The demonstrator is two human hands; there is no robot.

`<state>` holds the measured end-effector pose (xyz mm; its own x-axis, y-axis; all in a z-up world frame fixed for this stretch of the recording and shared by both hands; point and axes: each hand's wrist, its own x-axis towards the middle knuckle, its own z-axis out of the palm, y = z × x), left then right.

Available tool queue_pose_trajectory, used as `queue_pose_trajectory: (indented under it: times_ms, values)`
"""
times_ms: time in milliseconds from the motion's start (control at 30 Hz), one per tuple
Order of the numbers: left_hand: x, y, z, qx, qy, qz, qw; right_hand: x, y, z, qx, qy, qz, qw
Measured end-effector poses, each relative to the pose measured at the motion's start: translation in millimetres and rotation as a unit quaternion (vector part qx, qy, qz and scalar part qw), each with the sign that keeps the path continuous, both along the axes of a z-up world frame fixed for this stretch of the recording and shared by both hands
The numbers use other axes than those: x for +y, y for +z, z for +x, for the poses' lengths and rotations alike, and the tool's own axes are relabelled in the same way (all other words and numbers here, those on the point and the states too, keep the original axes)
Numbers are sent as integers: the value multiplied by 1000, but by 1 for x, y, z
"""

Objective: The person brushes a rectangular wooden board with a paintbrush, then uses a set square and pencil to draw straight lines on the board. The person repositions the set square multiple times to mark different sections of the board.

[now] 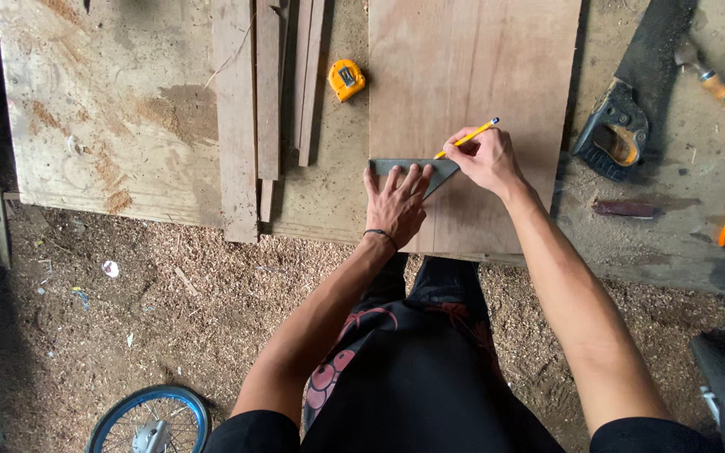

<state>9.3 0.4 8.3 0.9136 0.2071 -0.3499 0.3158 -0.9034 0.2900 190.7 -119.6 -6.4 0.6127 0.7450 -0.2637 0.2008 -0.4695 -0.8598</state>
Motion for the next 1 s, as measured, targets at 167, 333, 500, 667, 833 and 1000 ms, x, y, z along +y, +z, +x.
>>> queue_pose_trajectory:
  times_ms: [167, 333, 500, 667, 833, 1000]
  values:
    - [1, -1, -1, -12, 3, -6, 1000, -4, -5, 0, 23, -13, -2, 1000]
    - [1, 1, 0, -11, 6, -7, 1000, -4, -8, 0, 19, -10, -1, 1000]
    - [2, 4, 1, -10, 3, -9, 1000, -4, -8, 0, 24, -15, -7, 1000]
    - [1, 2, 2, 8, 4, -11, 1000, -5, -9, 0, 6, -14, -3, 1000]
    - [1, 0, 3, 29, 5, -12, 1000, -6, -10, 1, 10, -16, -3, 1000]
    - [1, 0, 3, 23, 6, -12, 1000, -5, -11, 0, 2, -16, -4, 1000]
